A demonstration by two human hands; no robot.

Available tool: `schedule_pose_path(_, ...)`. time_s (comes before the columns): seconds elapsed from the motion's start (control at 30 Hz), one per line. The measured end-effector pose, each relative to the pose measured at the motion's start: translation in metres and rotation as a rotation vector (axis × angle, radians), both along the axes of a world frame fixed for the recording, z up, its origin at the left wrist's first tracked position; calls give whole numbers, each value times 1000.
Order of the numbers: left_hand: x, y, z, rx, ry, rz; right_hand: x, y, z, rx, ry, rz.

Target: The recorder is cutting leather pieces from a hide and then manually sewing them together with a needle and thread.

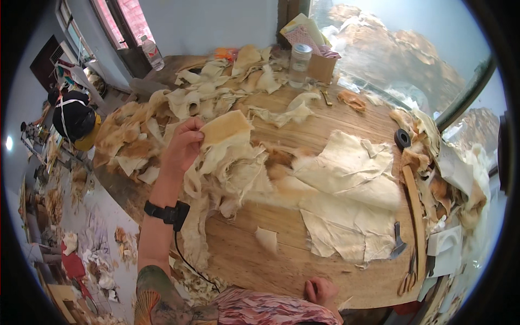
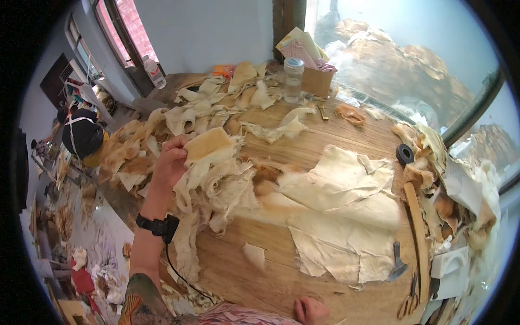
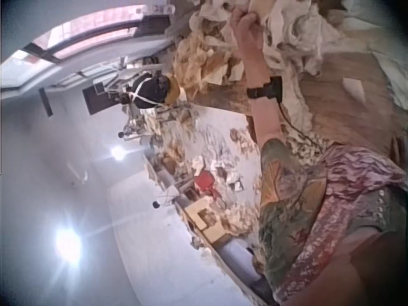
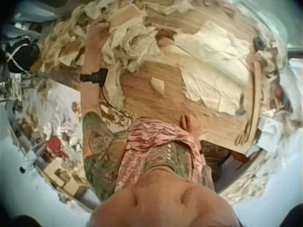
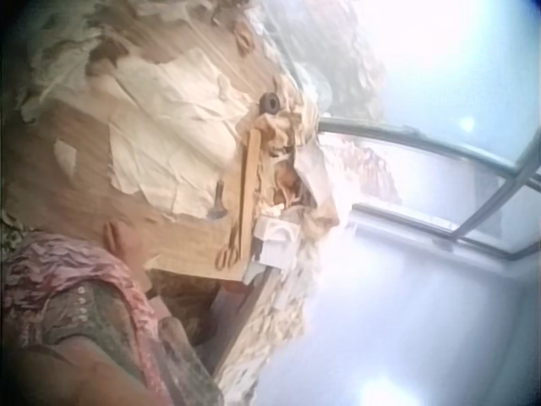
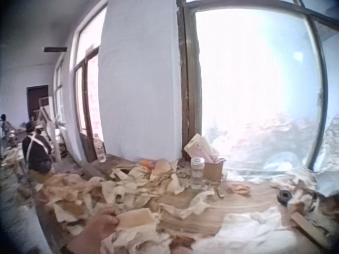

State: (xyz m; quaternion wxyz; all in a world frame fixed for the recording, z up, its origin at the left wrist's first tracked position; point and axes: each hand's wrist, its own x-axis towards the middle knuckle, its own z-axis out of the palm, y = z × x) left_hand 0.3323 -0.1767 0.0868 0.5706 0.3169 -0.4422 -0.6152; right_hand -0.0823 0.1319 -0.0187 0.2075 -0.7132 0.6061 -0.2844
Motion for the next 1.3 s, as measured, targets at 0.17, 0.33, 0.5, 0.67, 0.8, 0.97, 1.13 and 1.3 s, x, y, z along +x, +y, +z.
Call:
schedule_pose_path(0.17,-7,-6,-1,-21,-10,-14,2,2,-4,-15,4,-75)
schedule_pose_path(0.33,-10,-26,2,-9,-295,327,-3,-3,-4,1,-19,16)
schedule_pose_path(0.5,-65,-56,2,-700,-1245,518,-1,-5,0,-37,14,2)
schedule_pose_path(0.67,-147,-88,-19,-372,-1436,-107,-3,-7,0,-33,48,-17)
schedule_pose_path(0.8,-173,-136,-72,-702,-1478,3,-3,-8,-2,-31,35,-18)
schedule_pose_path(0.97,-170,-193,-114,-451,-1310,-124,-4,-10,1,-58,11,11)
schedule_pose_path(1.13,-184,-149,-61,-353,-1051,-20,-5,-2,-1,-61,58,11)
schedule_pose_path(1.3,-203,-56,-3,-266,-792,99,-6,9,-12,-6,46,3)
